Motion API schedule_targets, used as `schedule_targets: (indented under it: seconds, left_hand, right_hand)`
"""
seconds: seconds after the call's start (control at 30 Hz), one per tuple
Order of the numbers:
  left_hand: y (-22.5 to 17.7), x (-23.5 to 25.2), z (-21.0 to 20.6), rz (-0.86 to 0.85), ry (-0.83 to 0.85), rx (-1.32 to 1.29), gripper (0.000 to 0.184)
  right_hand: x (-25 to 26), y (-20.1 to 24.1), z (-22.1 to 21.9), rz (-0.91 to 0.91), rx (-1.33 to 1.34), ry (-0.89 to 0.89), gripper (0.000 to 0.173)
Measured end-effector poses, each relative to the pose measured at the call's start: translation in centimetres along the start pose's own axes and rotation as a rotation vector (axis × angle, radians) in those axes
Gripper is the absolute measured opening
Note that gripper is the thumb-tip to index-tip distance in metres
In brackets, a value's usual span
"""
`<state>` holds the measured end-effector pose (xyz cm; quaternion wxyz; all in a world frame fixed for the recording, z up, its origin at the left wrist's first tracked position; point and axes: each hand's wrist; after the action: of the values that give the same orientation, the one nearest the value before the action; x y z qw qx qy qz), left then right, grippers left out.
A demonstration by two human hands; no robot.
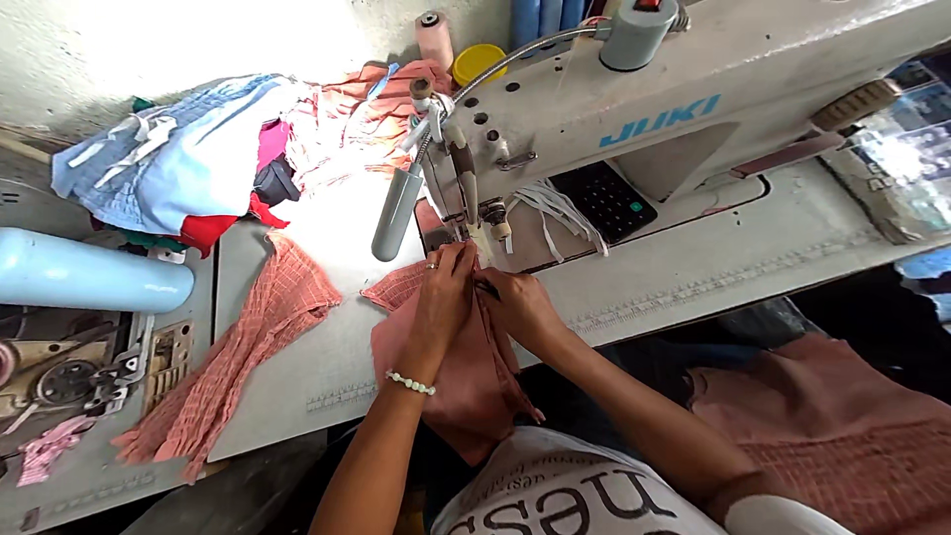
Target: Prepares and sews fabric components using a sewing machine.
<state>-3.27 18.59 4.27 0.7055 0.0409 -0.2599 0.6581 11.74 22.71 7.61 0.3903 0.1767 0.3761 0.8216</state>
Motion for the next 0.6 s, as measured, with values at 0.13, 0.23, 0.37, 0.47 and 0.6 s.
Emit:
schedule_targets:
  seconds: [0.13,0.23,0.37,0.47,0.6]
  left_hand:
    - [0.3,0.1,0.1,-0.016,-0.012,-0.026,0.03]
    - [0.2,0.2,0.2,-0.02,-0.032,-0.022,0.029]
    - [0.0,-0.1,0.1,-0.009,-0.035,0.025,0.029]
    - [-0.2,-0.3,0.3,0.02,-0.018,0.033,0.024]
    - [-0.2,-0.5,0.3,-0.003,-0.024,0.022,0.024]
  right_hand:
    - [0.2,-0.3,-0.5,0.035,0.005,-0.057,0.019]
    - [0.4,-0.5,-0.7,0.059,0.005,-0.088,0.017]
    - [0.4,-1.0,-0.5,0.099,-0.002,-0.118,0.016]
    - [1.8,-2.0,0.7,0.135,-0.036,-0.15,0.015]
    - [5.0,-2.9,1.7,0.182,-0.064,-0.121,0.016]
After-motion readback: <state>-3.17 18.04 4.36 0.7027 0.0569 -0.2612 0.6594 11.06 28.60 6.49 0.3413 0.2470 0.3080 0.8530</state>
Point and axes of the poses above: each hand's wrist, its own x-axis towards the middle knuckle, its own z-axis out of the back of the hand, y = z × x, and after that the axes turned 1 degree about x, right-handed
